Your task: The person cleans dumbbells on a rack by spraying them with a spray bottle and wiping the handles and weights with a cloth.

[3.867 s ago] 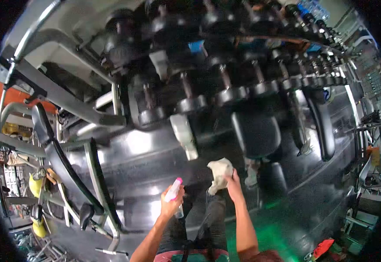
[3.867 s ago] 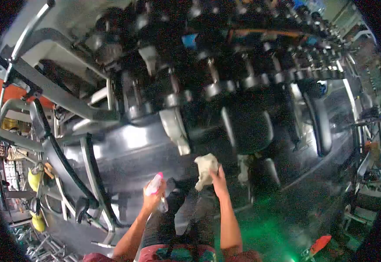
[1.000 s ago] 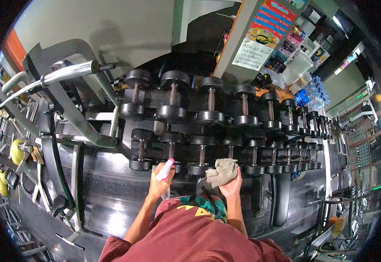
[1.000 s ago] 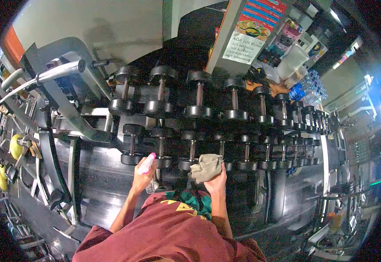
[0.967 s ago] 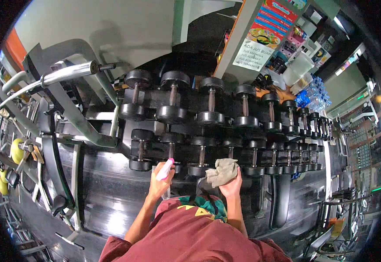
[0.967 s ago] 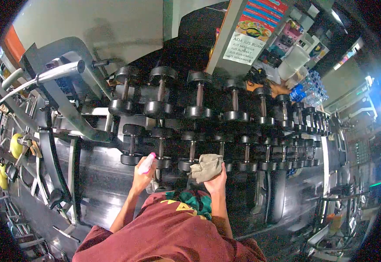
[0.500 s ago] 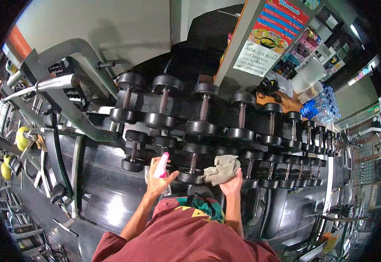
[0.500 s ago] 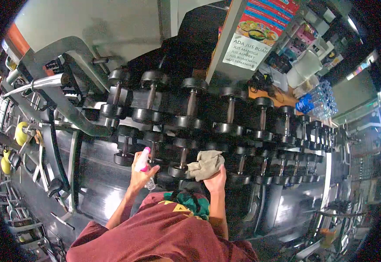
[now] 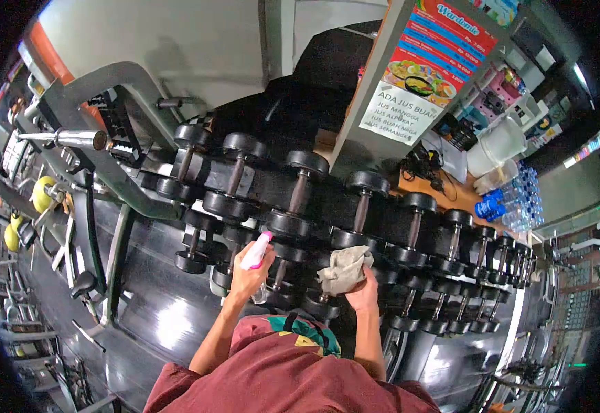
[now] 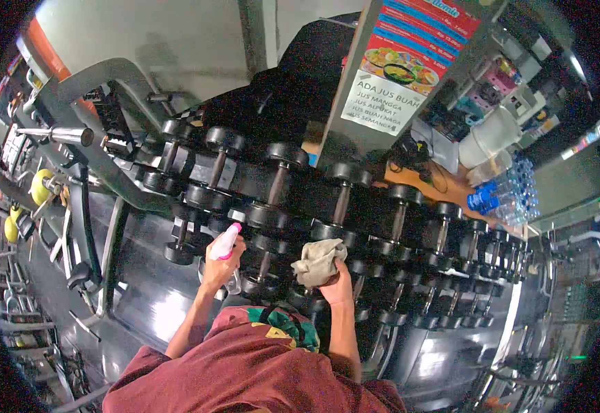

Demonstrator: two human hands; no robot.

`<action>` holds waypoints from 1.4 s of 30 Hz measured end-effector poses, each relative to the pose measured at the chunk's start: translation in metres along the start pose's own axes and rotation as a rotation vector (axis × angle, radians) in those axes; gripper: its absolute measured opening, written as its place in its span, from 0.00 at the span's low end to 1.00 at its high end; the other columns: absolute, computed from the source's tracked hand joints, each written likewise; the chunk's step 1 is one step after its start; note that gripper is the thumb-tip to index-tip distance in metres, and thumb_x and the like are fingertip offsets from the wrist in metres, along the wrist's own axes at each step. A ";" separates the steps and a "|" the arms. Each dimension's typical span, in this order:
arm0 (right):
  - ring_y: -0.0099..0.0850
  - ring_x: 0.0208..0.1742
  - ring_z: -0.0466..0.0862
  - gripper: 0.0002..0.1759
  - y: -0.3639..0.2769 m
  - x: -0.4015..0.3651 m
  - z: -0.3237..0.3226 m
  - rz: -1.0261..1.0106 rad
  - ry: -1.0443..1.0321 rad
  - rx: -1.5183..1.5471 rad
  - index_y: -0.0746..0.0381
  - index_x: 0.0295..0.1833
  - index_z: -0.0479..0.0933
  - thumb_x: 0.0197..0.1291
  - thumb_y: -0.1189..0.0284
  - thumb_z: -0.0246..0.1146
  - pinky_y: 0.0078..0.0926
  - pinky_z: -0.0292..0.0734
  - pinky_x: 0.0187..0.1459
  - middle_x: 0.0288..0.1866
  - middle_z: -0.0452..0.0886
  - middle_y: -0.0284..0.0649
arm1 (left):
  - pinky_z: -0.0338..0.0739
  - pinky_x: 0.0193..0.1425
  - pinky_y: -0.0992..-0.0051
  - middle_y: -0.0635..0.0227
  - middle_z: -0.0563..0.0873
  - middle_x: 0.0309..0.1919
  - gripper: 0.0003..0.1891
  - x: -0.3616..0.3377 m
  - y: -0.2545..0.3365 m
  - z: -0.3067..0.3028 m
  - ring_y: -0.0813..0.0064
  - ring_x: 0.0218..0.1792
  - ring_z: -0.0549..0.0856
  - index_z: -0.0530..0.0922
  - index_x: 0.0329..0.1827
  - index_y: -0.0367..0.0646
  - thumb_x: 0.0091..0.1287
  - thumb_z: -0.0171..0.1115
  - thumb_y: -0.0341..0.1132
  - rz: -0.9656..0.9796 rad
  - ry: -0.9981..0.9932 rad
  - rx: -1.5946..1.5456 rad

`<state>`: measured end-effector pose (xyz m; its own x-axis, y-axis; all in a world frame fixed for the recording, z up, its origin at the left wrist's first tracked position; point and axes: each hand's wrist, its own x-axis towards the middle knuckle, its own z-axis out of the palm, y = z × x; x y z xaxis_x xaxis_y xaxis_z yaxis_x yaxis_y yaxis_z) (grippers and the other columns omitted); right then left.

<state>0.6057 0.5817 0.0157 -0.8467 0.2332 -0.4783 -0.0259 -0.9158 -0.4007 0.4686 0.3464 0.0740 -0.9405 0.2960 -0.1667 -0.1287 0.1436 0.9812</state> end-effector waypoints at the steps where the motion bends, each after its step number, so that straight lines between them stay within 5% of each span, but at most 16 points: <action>1: 0.40 0.65 0.68 0.29 -0.006 0.006 0.000 0.014 -0.008 0.000 0.57 0.65 0.64 0.61 0.58 0.58 0.48 0.63 0.64 0.64 0.69 0.40 | 0.68 0.23 0.84 0.76 0.79 0.26 0.12 0.002 0.006 0.004 0.89 0.20 0.73 0.78 0.43 0.39 0.59 0.66 0.33 -0.002 0.015 0.005; 7: 0.41 0.65 0.69 0.30 -0.032 0.038 0.023 -0.024 -0.038 0.019 0.59 0.65 0.64 0.65 0.51 0.52 0.46 0.62 0.65 0.64 0.70 0.42 | 0.69 0.24 0.85 0.74 0.80 0.29 0.19 0.016 0.016 0.010 0.88 0.20 0.74 0.76 0.51 0.37 0.55 0.67 0.28 0.272 -0.013 0.117; 13: 0.41 0.65 0.69 0.30 -0.028 0.056 0.035 -0.056 -0.044 -0.033 0.59 0.65 0.64 0.64 0.52 0.53 0.46 0.61 0.66 0.64 0.70 0.41 | 0.69 0.22 0.83 0.77 0.79 0.27 0.17 0.060 0.021 0.013 0.87 0.19 0.73 0.76 0.51 0.39 0.58 0.64 0.30 0.178 0.037 0.071; 14: 0.41 0.65 0.69 0.30 -0.025 0.058 0.035 -0.061 -0.019 -0.078 0.59 0.65 0.65 0.64 0.53 0.54 0.46 0.61 0.66 0.64 0.70 0.41 | 0.70 0.37 0.80 0.74 0.78 0.26 0.17 0.065 0.033 0.012 0.85 0.29 0.74 0.77 0.47 0.38 0.55 0.68 0.33 0.045 0.014 0.056; 19: 0.41 0.64 0.70 0.29 -0.018 0.065 0.040 -0.035 0.076 -0.060 0.59 0.64 0.65 0.63 0.54 0.56 0.46 0.63 0.64 0.63 0.71 0.42 | 0.71 0.37 0.79 0.73 0.78 0.26 0.23 0.108 0.046 0.007 0.83 0.29 0.74 0.76 0.48 0.39 0.52 0.70 0.41 0.162 -0.051 0.175; 21: 0.41 0.62 0.72 0.29 -0.017 0.068 0.044 -0.028 0.011 -0.017 0.59 0.64 0.65 0.63 0.55 0.56 0.45 0.65 0.62 0.61 0.72 0.42 | 0.71 0.30 0.80 0.75 0.76 0.25 0.19 0.123 0.055 0.010 0.84 0.24 0.74 0.75 0.47 0.40 0.53 0.69 0.34 0.248 -0.029 0.336; 29: 0.42 0.59 0.74 0.27 -0.019 0.083 0.059 -0.123 0.120 -0.038 0.58 0.63 0.65 0.64 0.54 0.53 0.45 0.69 0.59 0.60 0.73 0.43 | 0.70 0.32 0.80 0.72 0.78 0.23 0.08 0.180 0.033 0.019 0.86 0.27 0.73 0.79 0.39 0.39 0.60 0.61 0.33 0.136 -0.178 0.240; 34: 0.42 0.62 0.71 0.29 -0.026 0.089 0.068 -0.151 0.127 -0.060 0.58 0.65 0.64 0.64 0.53 0.53 0.46 0.67 0.60 0.63 0.71 0.43 | 0.74 0.34 0.73 0.61 0.81 0.24 0.11 0.201 0.027 0.020 0.75 0.26 0.79 0.79 0.39 0.37 0.60 0.61 0.35 0.138 -0.207 0.337; 36: 0.42 0.63 0.71 0.29 -0.028 0.093 0.070 -0.157 0.132 -0.054 0.58 0.65 0.63 0.64 0.54 0.53 0.45 0.66 0.61 0.63 0.70 0.43 | 0.76 0.38 0.60 0.47 0.82 0.28 0.12 0.205 0.026 0.021 0.45 0.36 0.81 0.78 0.38 0.36 0.61 0.59 0.38 0.134 -0.191 0.388; 42: 0.39 0.64 0.70 0.31 -0.046 0.123 0.081 -0.205 0.033 -0.063 0.60 0.68 0.60 0.63 0.62 0.57 0.40 0.63 0.65 0.64 0.69 0.41 | 0.76 0.38 0.58 0.45 0.82 0.28 0.13 0.211 0.020 0.022 0.44 0.36 0.81 0.78 0.37 0.36 0.61 0.58 0.39 0.153 -0.199 0.401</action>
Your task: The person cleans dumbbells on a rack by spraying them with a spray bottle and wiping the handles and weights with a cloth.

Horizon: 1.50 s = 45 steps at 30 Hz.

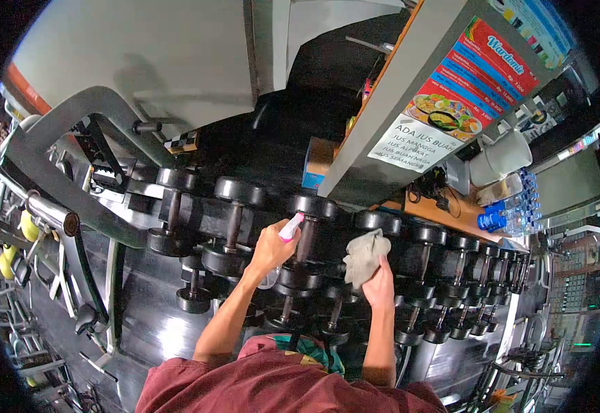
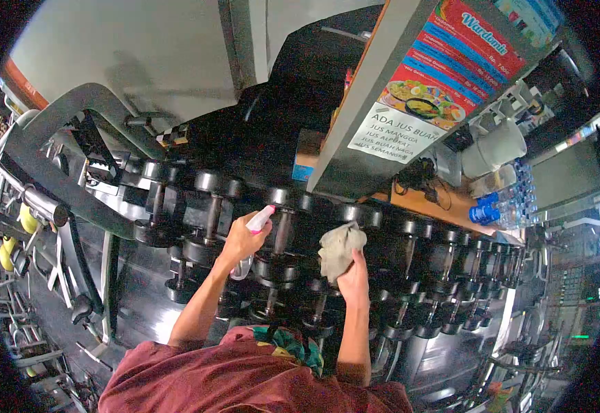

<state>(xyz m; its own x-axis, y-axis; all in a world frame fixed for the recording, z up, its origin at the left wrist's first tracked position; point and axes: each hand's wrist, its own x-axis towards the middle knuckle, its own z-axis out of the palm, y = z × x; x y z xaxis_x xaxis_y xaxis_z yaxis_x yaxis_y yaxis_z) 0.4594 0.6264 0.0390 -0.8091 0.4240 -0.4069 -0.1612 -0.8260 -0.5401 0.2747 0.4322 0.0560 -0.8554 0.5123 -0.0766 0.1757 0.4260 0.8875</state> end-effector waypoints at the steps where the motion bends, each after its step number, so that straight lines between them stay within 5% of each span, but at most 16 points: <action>1: 0.39 0.64 0.70 0.31 -0.001 0.010 0.003 -0.001 -0.001 0.000 0.60 0.68 0.60 0.63 0.62 0.57 0.40 0.63 0.65 0.64 0.69 0.41 | 0.76 0.38 0.58 0.45 0.82 0.28 0.13 0.000 0.002 0.000 0.44 0.36 0.81 0.78 0.37 0.36 0.61 0.58 0.39 0.001 0.001 0.000; 4: 0.31 0.62 0.72 0.28 0.007 0.038 0.027 -0.334 0.209 -0.485 0.64 0.67 0.61 0.61 0.74 0.57 0.28 0.66 0.61 0.62 0.70 0.39 | 0.76 0.37 0.60 0.46 0.82 0.27 0.12 -0.001 0.007 0.002 0.45 0.35 0.81 0.78 0.36 0.36 0.62 0.58 0.38 -0.019 0.014 -0.025; 9: 0.42 0.59 0.73 0.26 0.052 0.110 0.040 -1.139 0.060 -1.576 0.58 0.63 0.69 0.57 0.76 0.58 0.37 0.68 0.60 0.55 0.74 0.47 | 0.76 0.34 0.67 0.51 0.81 0.23 0.11 -0.014 0.001 0.000 0.52 0.29 0.84 0.78 0.35 0.35 0.62 0.59 0.36 0.017 0.017 -0.163; 11: 0.45 0.60 0.71 0.25 0.061 0.116 0.076 -1.078 -0.304 -1.927 0.56 0.60 0.73 0.53 0.75 0.58 0.42 0.64 0.63 0.53 0.76 0.46 | 0.76 0.33 0.68 0.54 0.81 0.23 0.09 -0.026 0.000 -0.003 0.59 0.27 0.84 0.78 0.36 0.36 0.62 0.59 0.34 0.086 0.074 -0.191; 15: 0.40 0.62 0.70 0.19 0.110 0.160 0.094 -1.198 -0.600 -2.134 0.50 0.53 0.79 0.55 0.69 0.55 0.46 0.58 0.64 0.49 0.77 0.39 | 0.77 0.37 0.71 0.57 0.84 0.28 0.07 -0.050 -0.022 -0.009 0.68 0.30 0.84 0.79 0.37 0.37 0.61 0.59 0.32 -0.121 -0.034 -0.200; 18: 0.38 0.60 0.71 0.14 0.144 0.170 0.110 -0.851 -0.697 -2.795 0.51 0.47 0.83 0.58 0.67 0.54 0.49 0.56 0.64 0.51 0.80 0.37 | 0.77 0.39 0.72 0.57 0.84 0.28 0.07 -0.066 -0.030 -0.004 0.71 0.32 0.84 0.79 0.37 0.37 0.60 0.60 0.31 -0.214 -0.117 -0.277; 20: 0.41 0.61 0.70 0.15 0.162 0.178 0.120 -0.580 -0.713 -3.062 0.54 0.49 0.82 0.59 0.65 0.55 0.56 0.53 0.63 0.51 0.80 0.37 | 0.75 0.36 0.77 0.69 0.83 0.28 0.09 -0.074 -0.044 0.003 0.80 0.29 0.79 0.78 0.41 0.37 0.60 0.61 0.31 -0.164 -0.164 -0.298; 23: 0.42 0.61 0.70 0.17 0.170 0.190 0.136 -0.271 -0.612 -3.086 0.56 0.50 0.82 0.58 0.65 0.57 0.57 0.54 0.62 0.51 0.81 0.37 | 0.76 0.38 0.73 0.62 0.84 0.29 0.07 -0.079 -0.027 0.001 0.76 0.31 0.82 0.79 0.37 0.36 0.62 0.61 0.31 -0.195 -0.212 -0.297; 25: 0.41 0.61 0.70 0.15 0.172 0.197 0.130 -0.282 -0.569 -3.070 0.55 0.47 0.82 0.56 0.65 0.58 0.54 0.57 0.61 0.49 0.81 0.36 | 0.76 0.38 0.74 0.61 0.83 0.28 0.07 -0.083 -0.027 0.004 0.76 0.31 0.82 0.79 0.37 0.36 0.61 0.61 0.31 -0.269 -0.219 -0.374; 29: 0.36 0.57 0.74 0.12 0.127 0.185 0.109 -0.611 -0.688 -2.675 0.55 0.43 0.83 0.55 0.68 0.57 0.42 0.63 0.60 0.45 0.81 0.33 | 0.71 0.27 0.80 0.73 0.79 0.24 0.07 -0.082 -0.033 0.005 0.86 0.23 0.74 0.78 0.37 0.39 0.61 0.62 0.32 -0.188 -0.211 -0.364; 31: 0.36 0.57 0.75 0.13 0.098 0.171 0.101 -1.093 -0.770 -2.047 0.52 0.45 0.80 0.53 0.72 0.58 0.37 0.67 0.60 0.47 0.79 0.34 | 0.70 0.25 0.81 0.73 0.79 0.24 0.06 -0.082 -0.039 0.006 0.86 0.22 0.74 0.78 0.37 0.39 0.62 0.62 0.32 -0.122 -0.185 -0.325; 35: 0.35 0.58 0.76 0.22 0.053 0.135 0.080 -1.118 -0.424 -1.961 0.48 0.50 0.78 0.49 0.80 0.58 0.34 0.78 0.52 0.52 0.78 0.34 | 0.72 0.28 0.79 0.72 0.80 0.25 0.05 -0.078 -0.038 -0.002 0.84 0.24 0.76 0.78 0.37 0.38 0.63 0.60 0.31 -0.148 -0.204 -0.287; 38: 0.39 0.56 0.78 0.22 0.052 0.122 0.028 -1.077 -0.245 -1.807 0.53 0.51 0.78 0.51 0.85 0.57 0.36 0.77 0.51 0.50 0.80 0.39 | 0.75 0.36 0.77 0.70 0.81 0.27 0.06 -0.076 -0.046 0.003 0.81 0.29 0.78 0.78 0.38 0.38 0.63 0.60 0.31 -0.175 -0.207 -0.322; 40: 0.45 0.49 0.80 0.18 0.069 0.119 -0.010 -0.877 0.156 -1.482 0.59 0.54 0.74 0.57 0.82 0.57 0.36 0.78 0.46 0.46 0.80 0.47 | 0.76 0.39 0.76 0.67 0.82 0.29 0.07 -0.075 -0.059 0.011 0.79 0.31 0.80 0.79 0.38 0.36 0.63 0.62 0.31 -0.092 -0.214 -0.271; 43: 0.46 0.47 0.82 0.18 0.082 0.116 -0.028 -0.489 0.356 -1.415 0.67 0.57 0.69 0.62 0.76 0.56 0.34 0.76 0.40 0.45 0.80 0.53 | 0.76 0.39 0.75 0.64 0.83 0.30 0.07 -0.073 -0.069 0.022 0.76 0.32 0.81 0.79 0.38 0.36 0.62 0.62 0.31 -0.052 -0.257 -0.275; 45: 0.46 0.46 0.82 0.18 0.091 0.123 -0.033 -0.508 0.416 -1.340 0.68 0.57 0.70 0.63 0.74 0.56 0.35 0.75 0.41 0.43 0.81 0.53 | 0.75 0.35 0.73 0.61 0.82 0.26 0.07 -0.071 -0.074 0.026 0.72 0.27 0.81 0.79 0.38 0.37 0.60 0.61 0.31 0.052 -0.215 -0.245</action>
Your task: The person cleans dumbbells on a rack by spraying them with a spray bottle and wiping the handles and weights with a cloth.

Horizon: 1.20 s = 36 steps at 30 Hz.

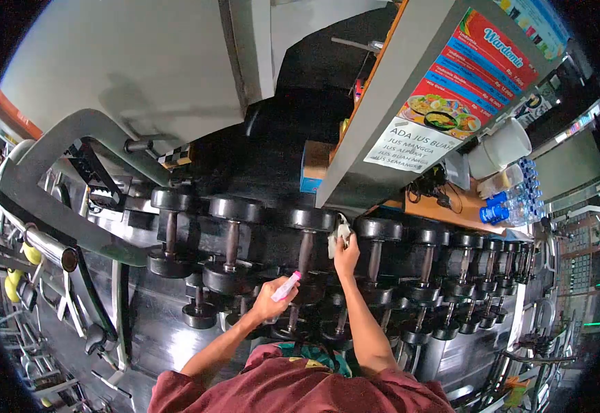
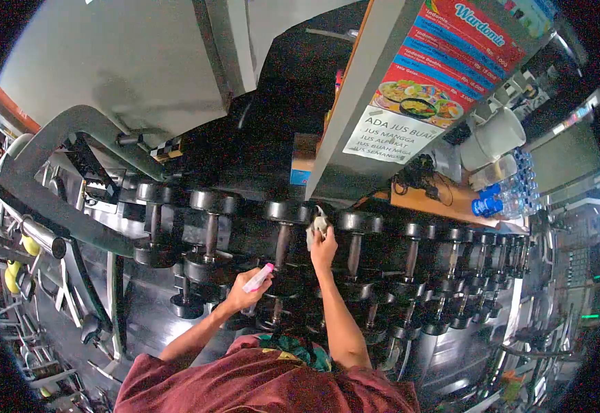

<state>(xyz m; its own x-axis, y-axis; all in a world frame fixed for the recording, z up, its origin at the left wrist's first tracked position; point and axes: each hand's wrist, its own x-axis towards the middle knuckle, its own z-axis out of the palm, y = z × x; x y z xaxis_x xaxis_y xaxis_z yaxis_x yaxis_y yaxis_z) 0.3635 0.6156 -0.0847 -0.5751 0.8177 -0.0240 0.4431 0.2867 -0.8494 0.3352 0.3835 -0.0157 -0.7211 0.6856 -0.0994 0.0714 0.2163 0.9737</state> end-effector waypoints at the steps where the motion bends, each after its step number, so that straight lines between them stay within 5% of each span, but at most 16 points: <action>1: 0.46 0.45 0.82 0.17 -0.006 0.003 0.000 -0.080 0.068 0.036 0.67 0.57 0.70 0.63 0.73 0.56 0.36 0.75 0.42 0.43 0.81 0.52 | 0.75 0.36 0.73 0.60 0.82 0.27 0.07 0.001 0.000 -0.001 0.71 0.28 0.82 0.79 0.38 0.37 0.60 0.61 0.31 -0.035 -0.020 0.009; 4: 0.47 0.48 0.79 0.18 -0.051 0.005 -0.009 -0.105 0.057 0.185 0.61 0.58 0.71 0.61 0.73 0.58 0.39 0.73 0.47 0.47 0.79 0.49 | 0.76 0.37 0.73 0.59 0.82 0.27 0.08 0.000 0.003 -0.002 0.69 0.29 0.83 0.79 0.39 0.37 0.60 0.61 0.32 -0.079 -0.032 0.015; 6: 0.46 0.53 0.74 0.21 -0.070 0.008 -0.007 -0.513 0.067 -0.024 0.55 0.58 0.74 0.57 0.77 0.58 0.40 0.70 0.53 0.51 0.76 0.44 | 0.76 0.37 0.72 0.59 0.83 0.28 0.08 -0.001 0.005 -0.002 0.68 0.30 0.83 0.79 0.39 0.37 0.60 0.61 0.32 -0.087 -0.020 0.010; 9: 0.44 0.57 0.69 0.28 -0.119 0.011 0.002 -0.809 -0.118 -0.322 0.47 0.57 0.77 0.48 0.79 0.61 0.45 0.64 0.59 0.50 0.73 0.41 | 0.77 0.39 0.72 0.57 0.83 0.30 0.08 -0.002 0.005 0.000 0.66 0.32 0.84 0.79 0.39 0.37 0.60 0.61 0.32 -0.082 -0.010 0.040; 12: 0.40 0.56 0.71 0.16 -0.134 0.016 0.041 -1.058 -0.208 -0.457 0.49 0.46 0.82 0.52 0.72 0.59 0.42 0.62 0.60 0.46 0.76 0.38 | 0.77 0.40 0.70 0.56 0.83 0.31 0.09 -0.002 0.005 0.002 0.63 0.33 0.85 0.79 0.39 0.36 0.60 0.61 0.31 -0.164 -0.025 0.009; 16: 0.34 0.56 0.72 0.12 -0.125 0.008 0.110 -1.107 -0.575 -1.270 0.51 0.38 0.85 0.56 0.67 0.56 0.45 0.57 0.60 0.44 0.82 0.33 | 0.78 0.40 0.70 0.56 0.83 0.31 0.08 -0.005 0.009 0.002 0.59 0.33 0.84 0.79 0.39 0.36 0.60 0.61 0.30 -0.124 -0.052 0.002; 18: 0.32 0.53 0.75 0.10 -0.125 0.005 0.127 -1.057 -0.551 -1.304 0.53 0.34 0.85 0.54 0.67 0.57 0.44 0.58 0.60 0.36 0.83 0.32 | 0.77 0.39 0.70 0.56 0.83 0.31 0.08 -0.007 0.006 0.003 0.60 0.33 0.84 0.79 0.39 0.36 0.60 0.60 0.30 -0.038 -0.044 0.010; 20: 0.32 0.54 0.75 0.10 -0.133 0.010 0.122 -1.008 -0.601 -1.289 0.53 0.34 0.85 0.54 0.67 0.57 0.43 0.58 0.61 0.37 0.83 0.32 | 0.77 0.39 0.70 0.55 0.83 0.31 0.07 -0.008 0.009 0.003 0.61 0.33 0.85 0.79 0.38 0.35 0.60 0.60 0.30 -0.053 -0.050 0.016; 22: 0.31 0.55 0.74 0.10 -0.133 0.012 0.111 -0.947 -0.648 -1.270 0.53 0.35 0.84 0.55 0.67 0.57 0.42 0.58 0.62 0.38 0.82 0.32 | 0.77 0.39 0.71 0.55 0.83 0.31 0.07 -0.008 0.012 0.003 0.63 0.32 0.84 0.79 0.38 0.35 0.60 0.60 0.29 -0.277 -0.020 -0.112; 24: 0.34 0.54 0.75 0.10 -0.121 0.017 0.086 -1.188 -0.501 -0.848 0.52 0.36 0.84 0.53 0.67 0.58 0.41 0.58 0.61 0.39 0.82 0.33 | 0.77 0.39 0.71 0.56 0.83 0.31 0.07 -0.006 0.016 -0.002 0.64 0.32 0.84 0.79 0.38 0.35 0.60 0.60 0.29 -0.191 -0.019 -0.062; 26: 0.35 0.57 0.74 0.10 -0.122 0.019 0.061 -1.224 -0.452 -0.670 0.53 0.38 0.82 0.53 0.68 0.58 0.38 0.60 0.63 0.41 0.80 0.34 | 0.77 0.39 0.72 0.56 0.83 0.31 0.07 -0.004 0.021 -0.007 0.66 0.32 0.84 0.79 0.38 0.36 0.60 0.60 0.29 -0.112 -0.010 -0.014; 31: 0.37 0.57 0.76 0.19 -0.106 0.030 -0.007 -0.986 -0.208 -0.344 0.49 0.47 0.81 0.50 0.79 0.59 0.31 0.80 0.49 0.50 0.79 0.38 | 0.76 0.39 0.73 0.58 0.83 0.30 0.07 -0.001 0.025 -0.019 0.68 0.31 0.83 0.79 0.39 0.36 0.60 0.61 0.29 -0.107 0.008 -0.022; 36: 0.46 0.55 0.77 0.21 -0.072 0.046 -0.015 -0.735 -0.120 -0.163 0.61 0.50 0.78 0.50 0.87 0.55 0.36 0.76 0.52 0.49 0.78 0.49 | 0.76 0.39 0.73 0.58 0.83 0.30 0.08 0.004 0.022 -0.024 0.68 0.32 0.83 0.79 0.40 0.36 0.60 0.61 0.30 -0.131 0.007 -0.031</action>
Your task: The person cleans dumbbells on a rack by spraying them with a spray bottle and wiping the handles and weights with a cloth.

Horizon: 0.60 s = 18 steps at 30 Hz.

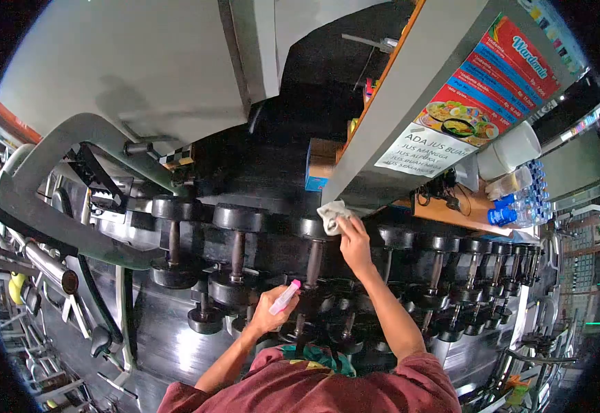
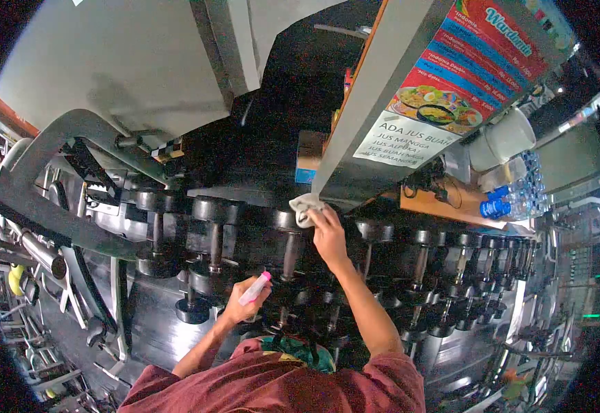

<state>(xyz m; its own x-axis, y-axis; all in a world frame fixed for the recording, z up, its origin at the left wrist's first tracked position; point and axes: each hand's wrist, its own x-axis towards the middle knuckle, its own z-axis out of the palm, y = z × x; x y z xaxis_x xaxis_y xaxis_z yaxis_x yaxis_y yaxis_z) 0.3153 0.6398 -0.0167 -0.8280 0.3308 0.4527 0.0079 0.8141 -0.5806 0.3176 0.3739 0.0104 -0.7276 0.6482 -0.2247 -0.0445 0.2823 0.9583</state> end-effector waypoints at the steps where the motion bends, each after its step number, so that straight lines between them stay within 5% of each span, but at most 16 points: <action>1: 0.49 0.54 0.77 0.20 0.003 0.005 0.001 0.124 -0.005 0.094 0.63 0.51 0.77 0.52 0.87 0.54 0.35 0.75 0.53 0.49 0.78 0.52 | 0.76 0.39 0.73 0.58 0.83 0.30 0.08 0.000 -0.001 0.000 0.68 0.32 0.83 0.79 0.40 0.36 0.60 0.61 0.30 0.074 0.011 0.025; 7: 0.32 0.53 0.80 0.23 0.088 0.066 0.030 0.534 -0.732 0.427 0.65 0.61 0.71 0.58 0.77 0.59 0.27 0.72 0.53 0.56 0.79 0.46 | 0.76 0.38 0.73 0.59 0.82 0.30 0.08 -0.003 -0.002 0.000 0.68 0.31 0.83 0.79 0.39 0.36 0.59 0.61 0.30 0.026 -0.025 0.034; 8: 0.32 0.50 0.82 0.24 0.079 0.081 0.024 0.551 -0.830 0.288 0.63 0.60 0.72 0.56 0.75 0.62 0.28 0.74 0.52 0.53 0.81 0.47 | 0.76 0.38 0.73 0.59 0.82 0.30 0.08 -0.003 -0.002 0.001 0.68 0.31 0.83 0.79 0.39 0.36 0.59 0.61 0.30 0.028 -0.027 0.034; 11: 0.34 0.47 0.83 0.23 0.097 0.079 0.052 0.524 -0.909 0.036 0.59 0.59 0.75 0.55 0.74 0.63 0.29 0.75 0.49 0.49 0.82 0.47 | 0.75 0.37 0.73 0.59 0.82 0.29 0.08 -0.001 -0.002 0.004 0.69 0.30 0.82 0.79 0.39 0.37 0.59 0.61 0.30 0.069 -0.030 0.022; 14: 0.39 0.48 0.83 0.23 0.088 0.084 0.054 0.277 -0.982 -0.063 0.49 0.56 0.78 0.50 0.72 0.63 0.31 0.76 0.49 0.48 0.83 0.45 | 0.75 0.36 0.73 0.59 0.82 0.29 0.07 0.002 -0.002 0.002 0.70 0.29 0.82 0.80 0.39 0.37 0.60 0.61 0.29 0.089 -0.021 0.015; 18: 0.30 0.43 0.82 0.22 0.050 0.107 0.003 0.346 -0.991 0.348 0.57 0.57 0.76 0.56 0.81 0.55 0.27 0.75 0.47 0.47 0.83 0.44 | 0.75 0.36 0.73 0.59 0.82 0.28 0.07 0.002 -0.004 -0.003 0.70 0.28 0.81 0.79 0.38 0.37 0.59 0.61 0.29 0.021 -0.006 -0.019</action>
<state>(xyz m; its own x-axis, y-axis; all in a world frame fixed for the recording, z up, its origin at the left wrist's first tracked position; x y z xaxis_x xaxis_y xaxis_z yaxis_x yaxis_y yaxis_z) 0.2254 0.7141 0.0010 -0.8950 -0.1412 -0.4232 0.2962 0.5213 -0.8003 0.3142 0.3721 0.0062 -0.7242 0.6582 -0.2057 -0.0422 0.2554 0.9659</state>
